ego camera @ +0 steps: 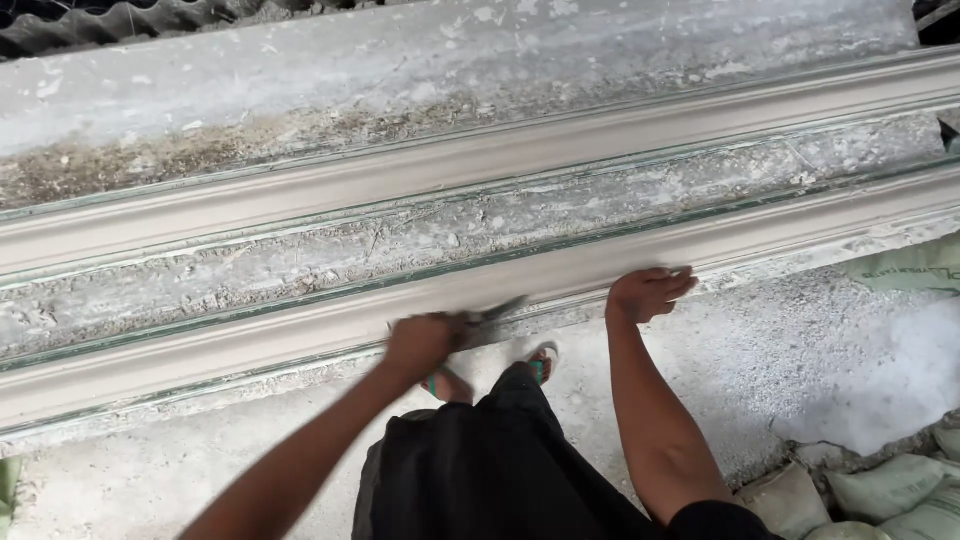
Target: Apply and smooth plaster over decorative molding or trim pieces using a putty knife.
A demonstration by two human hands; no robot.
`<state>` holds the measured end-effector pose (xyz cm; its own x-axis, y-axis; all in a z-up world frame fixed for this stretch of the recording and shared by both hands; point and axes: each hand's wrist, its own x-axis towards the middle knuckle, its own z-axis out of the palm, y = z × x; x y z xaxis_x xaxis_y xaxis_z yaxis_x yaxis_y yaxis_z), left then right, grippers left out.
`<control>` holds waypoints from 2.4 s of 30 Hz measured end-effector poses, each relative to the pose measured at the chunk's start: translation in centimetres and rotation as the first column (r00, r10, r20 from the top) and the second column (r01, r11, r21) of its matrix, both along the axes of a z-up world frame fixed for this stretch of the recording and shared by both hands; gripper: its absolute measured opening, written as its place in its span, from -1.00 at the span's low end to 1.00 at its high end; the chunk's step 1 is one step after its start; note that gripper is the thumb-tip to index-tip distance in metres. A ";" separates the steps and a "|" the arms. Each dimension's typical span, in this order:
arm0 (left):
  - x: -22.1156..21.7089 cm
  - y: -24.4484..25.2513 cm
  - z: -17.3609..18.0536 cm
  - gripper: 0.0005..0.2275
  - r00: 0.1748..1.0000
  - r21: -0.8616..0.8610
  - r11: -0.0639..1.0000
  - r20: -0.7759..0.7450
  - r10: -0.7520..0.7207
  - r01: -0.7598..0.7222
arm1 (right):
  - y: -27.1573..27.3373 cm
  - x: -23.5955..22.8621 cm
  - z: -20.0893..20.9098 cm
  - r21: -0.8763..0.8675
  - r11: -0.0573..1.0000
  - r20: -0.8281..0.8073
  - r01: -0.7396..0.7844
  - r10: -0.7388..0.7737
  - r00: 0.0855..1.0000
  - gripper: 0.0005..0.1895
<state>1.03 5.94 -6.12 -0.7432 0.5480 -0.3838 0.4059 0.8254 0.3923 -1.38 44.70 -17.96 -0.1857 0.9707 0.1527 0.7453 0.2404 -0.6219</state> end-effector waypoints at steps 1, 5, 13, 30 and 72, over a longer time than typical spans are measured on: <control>0.6 1.5 1.2 -0.72 1.000 -0.002 1.000 0.000 0.001 -0.001 | -0.4 0.2 0.2 -0.002 1.000 0.000 -0.001 0.001 1.000 -0.55; -0.1 3.6 3.1 -0.70 0.996 0.037 0.998 -0.066 -0.056 0.059 | -0.1 0.0 0.6 0.002 1.000 -0.004 -0.004 0.004 1.000 -0.55; -0.3 0.6 4.0 -0.71 0.997 -0.108 0.992 -0.036 -0.068 0.063 | -0.3 -0.1 0.4 -0.061 0.998 -0.017 0.023 -0.024 1.000 -0.55; 2.1 -7.0 7.1 -0.69 0.711 -0.121 0.877 -0.539 -0.451 0.465 | 0.2 -0.3 -1.2 0.007 0.999 -0.015 0.034 -0.034 0.999 -0.55; 3.3 1.4 4.9 -0.56 0.788 -0.275 0.890 -0.419 -0.451 0.363 | 21.6 -0.8 -2.1 -0.192 0.981 -0.285 -0.034 -0.022 0.958 -0.53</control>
